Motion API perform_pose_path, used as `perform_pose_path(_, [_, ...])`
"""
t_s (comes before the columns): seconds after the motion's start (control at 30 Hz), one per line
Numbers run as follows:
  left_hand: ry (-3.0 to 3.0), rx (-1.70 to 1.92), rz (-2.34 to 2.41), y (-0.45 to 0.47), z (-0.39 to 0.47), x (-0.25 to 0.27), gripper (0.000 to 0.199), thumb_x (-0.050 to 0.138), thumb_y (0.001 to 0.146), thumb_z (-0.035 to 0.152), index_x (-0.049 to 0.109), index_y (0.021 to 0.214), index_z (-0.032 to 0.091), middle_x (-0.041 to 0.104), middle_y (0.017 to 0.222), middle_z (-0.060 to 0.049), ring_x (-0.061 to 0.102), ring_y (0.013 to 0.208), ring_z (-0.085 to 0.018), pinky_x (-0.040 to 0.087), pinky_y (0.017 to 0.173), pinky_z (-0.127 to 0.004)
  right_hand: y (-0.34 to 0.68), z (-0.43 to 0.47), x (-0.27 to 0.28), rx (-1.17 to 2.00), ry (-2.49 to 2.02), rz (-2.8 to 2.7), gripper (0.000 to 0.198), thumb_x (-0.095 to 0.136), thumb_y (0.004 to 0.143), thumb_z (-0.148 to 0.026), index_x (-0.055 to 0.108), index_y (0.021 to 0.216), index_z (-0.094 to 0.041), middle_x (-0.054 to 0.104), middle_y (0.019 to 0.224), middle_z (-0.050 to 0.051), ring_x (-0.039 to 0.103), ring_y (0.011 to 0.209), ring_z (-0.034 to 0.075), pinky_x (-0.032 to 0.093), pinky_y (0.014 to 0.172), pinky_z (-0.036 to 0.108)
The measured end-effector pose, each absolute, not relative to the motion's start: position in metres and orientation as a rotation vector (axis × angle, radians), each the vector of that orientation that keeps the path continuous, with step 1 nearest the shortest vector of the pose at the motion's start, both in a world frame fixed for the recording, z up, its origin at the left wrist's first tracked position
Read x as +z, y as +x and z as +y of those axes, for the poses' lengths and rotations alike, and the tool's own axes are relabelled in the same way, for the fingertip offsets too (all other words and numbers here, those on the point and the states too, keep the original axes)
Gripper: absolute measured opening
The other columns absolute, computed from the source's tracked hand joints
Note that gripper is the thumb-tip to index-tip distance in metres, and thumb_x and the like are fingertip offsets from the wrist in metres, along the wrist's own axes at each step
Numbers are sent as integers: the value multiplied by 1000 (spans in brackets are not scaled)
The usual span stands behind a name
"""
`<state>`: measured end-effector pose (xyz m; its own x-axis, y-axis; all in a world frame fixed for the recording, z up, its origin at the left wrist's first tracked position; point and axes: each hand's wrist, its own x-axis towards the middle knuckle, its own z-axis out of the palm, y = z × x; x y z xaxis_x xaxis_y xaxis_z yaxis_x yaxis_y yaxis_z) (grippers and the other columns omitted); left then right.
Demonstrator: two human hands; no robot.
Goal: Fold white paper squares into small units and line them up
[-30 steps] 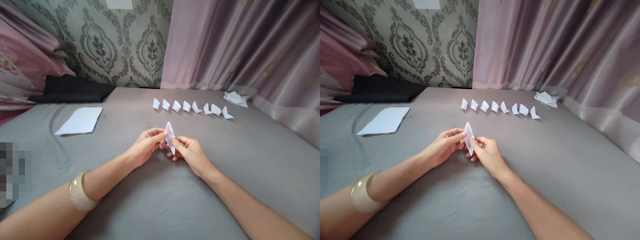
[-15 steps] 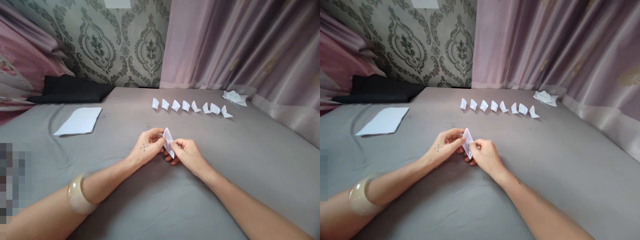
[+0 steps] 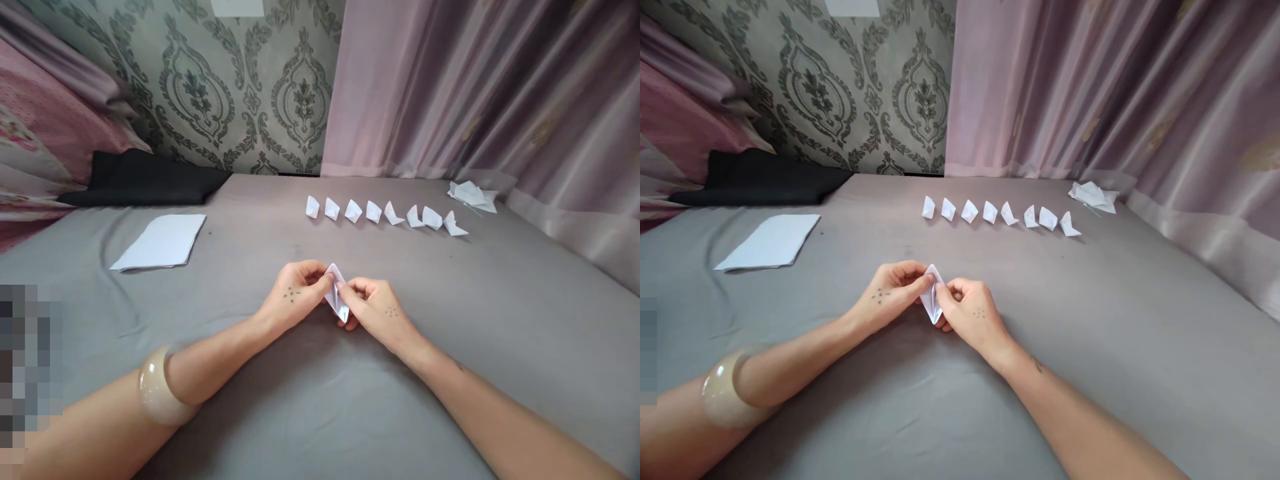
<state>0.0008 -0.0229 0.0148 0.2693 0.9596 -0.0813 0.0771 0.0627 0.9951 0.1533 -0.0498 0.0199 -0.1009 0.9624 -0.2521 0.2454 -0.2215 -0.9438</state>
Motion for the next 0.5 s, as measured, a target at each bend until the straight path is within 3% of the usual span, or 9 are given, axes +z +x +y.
perform_pose_path(0.27, [1456,837,1139,0,-24,14,26,58,81,38,68,82,14,69,75,-5,63,69,-16,52,60,-25,155,-48,16,1221,-1436,-1331,21,61,81,-39,64,85,-18,66,67,1,61,56,12,48,48,22])
perform_pose_path(0.5, [1573,797,1131,-1,-26,14,27,50,84,34,66,76,14,66,71,-3,61,65,-14,49,56,-22,156,-47,16,1116,-1442,-1366,19,63,80,-36,64,75,-18,65,68,1,59,60,12,46,54,23])
